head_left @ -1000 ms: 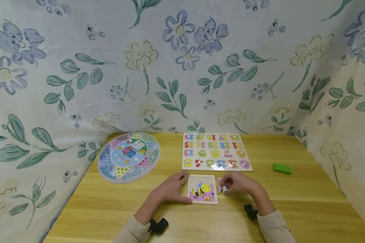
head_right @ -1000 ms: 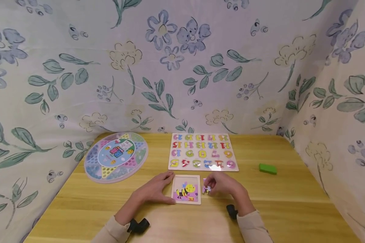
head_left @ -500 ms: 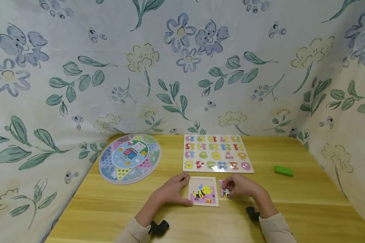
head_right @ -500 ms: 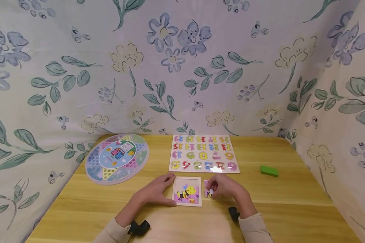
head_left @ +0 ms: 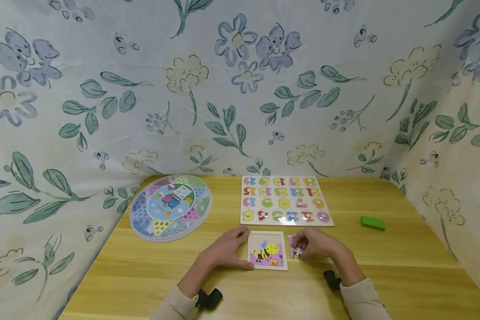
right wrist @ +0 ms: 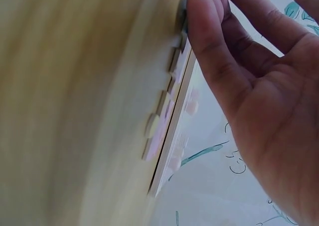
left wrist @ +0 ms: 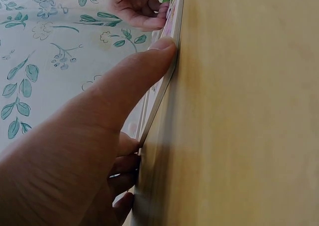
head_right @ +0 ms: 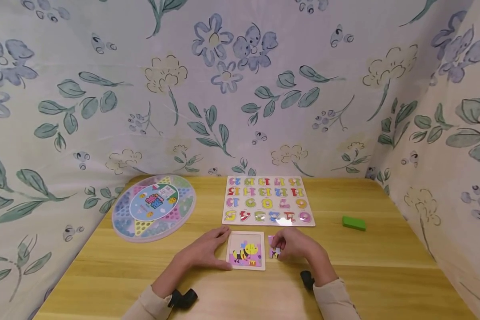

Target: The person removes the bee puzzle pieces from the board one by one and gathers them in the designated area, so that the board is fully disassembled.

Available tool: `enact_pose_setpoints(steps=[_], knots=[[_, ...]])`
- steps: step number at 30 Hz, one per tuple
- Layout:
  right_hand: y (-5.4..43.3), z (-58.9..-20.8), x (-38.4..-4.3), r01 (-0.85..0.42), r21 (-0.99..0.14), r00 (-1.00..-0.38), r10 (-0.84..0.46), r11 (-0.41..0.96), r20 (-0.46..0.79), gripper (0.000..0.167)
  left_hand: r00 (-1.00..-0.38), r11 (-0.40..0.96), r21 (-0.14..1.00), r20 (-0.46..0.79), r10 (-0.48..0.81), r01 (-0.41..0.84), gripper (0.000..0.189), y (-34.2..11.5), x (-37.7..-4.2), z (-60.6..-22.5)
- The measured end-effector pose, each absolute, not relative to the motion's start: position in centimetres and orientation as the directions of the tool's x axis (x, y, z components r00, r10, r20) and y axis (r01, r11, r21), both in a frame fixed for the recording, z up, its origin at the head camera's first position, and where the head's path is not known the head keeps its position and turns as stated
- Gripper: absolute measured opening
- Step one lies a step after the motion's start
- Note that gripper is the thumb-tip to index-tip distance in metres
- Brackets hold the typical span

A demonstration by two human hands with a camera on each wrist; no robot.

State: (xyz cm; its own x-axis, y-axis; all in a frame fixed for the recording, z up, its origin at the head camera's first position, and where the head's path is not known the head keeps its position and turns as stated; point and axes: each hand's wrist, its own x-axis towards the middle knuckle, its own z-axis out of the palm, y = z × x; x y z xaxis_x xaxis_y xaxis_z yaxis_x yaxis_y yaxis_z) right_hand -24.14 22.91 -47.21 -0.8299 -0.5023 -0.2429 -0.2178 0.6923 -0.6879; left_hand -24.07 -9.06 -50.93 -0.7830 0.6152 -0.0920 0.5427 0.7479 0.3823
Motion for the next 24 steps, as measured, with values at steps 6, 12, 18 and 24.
enact_pose_setpoints(steps=[6,12,18,24], knots=[[22.91,-47.28,-24.17,-0.233,-0.686,-0.826,-0.513,0.689,-0.235,0.026,-0.784,0.748,0.388,-0.095,0.613,0.538,0.113,-9.05,-24.04,-51.03],[22.7,-47.05,-24.1,-0.245,-0.675,-0.824,-0.516,0.696,-0.233,0.025,-0.783,0.748,0.385,-0.093,0.614,0.541,0.113,-9.0,-24.09,-50.92],[22.69,-46.94,-24.05,-0.256,-0.663,-0.824,-0.517,0.704,-0.23,0.023,-0.783,0.747,0.386,-0.093,0.615,0.542,0.113,-9.02,-24.03,-50.82],[22.7,-46.98,-24.15,-0.233,-0.66,-0.834,-0.495,0.714,-0.242,0.025,-0.784,0.746,0.388,-0.091,0.615,0.541,0.113,-9.06,-24.06,-50.87]])
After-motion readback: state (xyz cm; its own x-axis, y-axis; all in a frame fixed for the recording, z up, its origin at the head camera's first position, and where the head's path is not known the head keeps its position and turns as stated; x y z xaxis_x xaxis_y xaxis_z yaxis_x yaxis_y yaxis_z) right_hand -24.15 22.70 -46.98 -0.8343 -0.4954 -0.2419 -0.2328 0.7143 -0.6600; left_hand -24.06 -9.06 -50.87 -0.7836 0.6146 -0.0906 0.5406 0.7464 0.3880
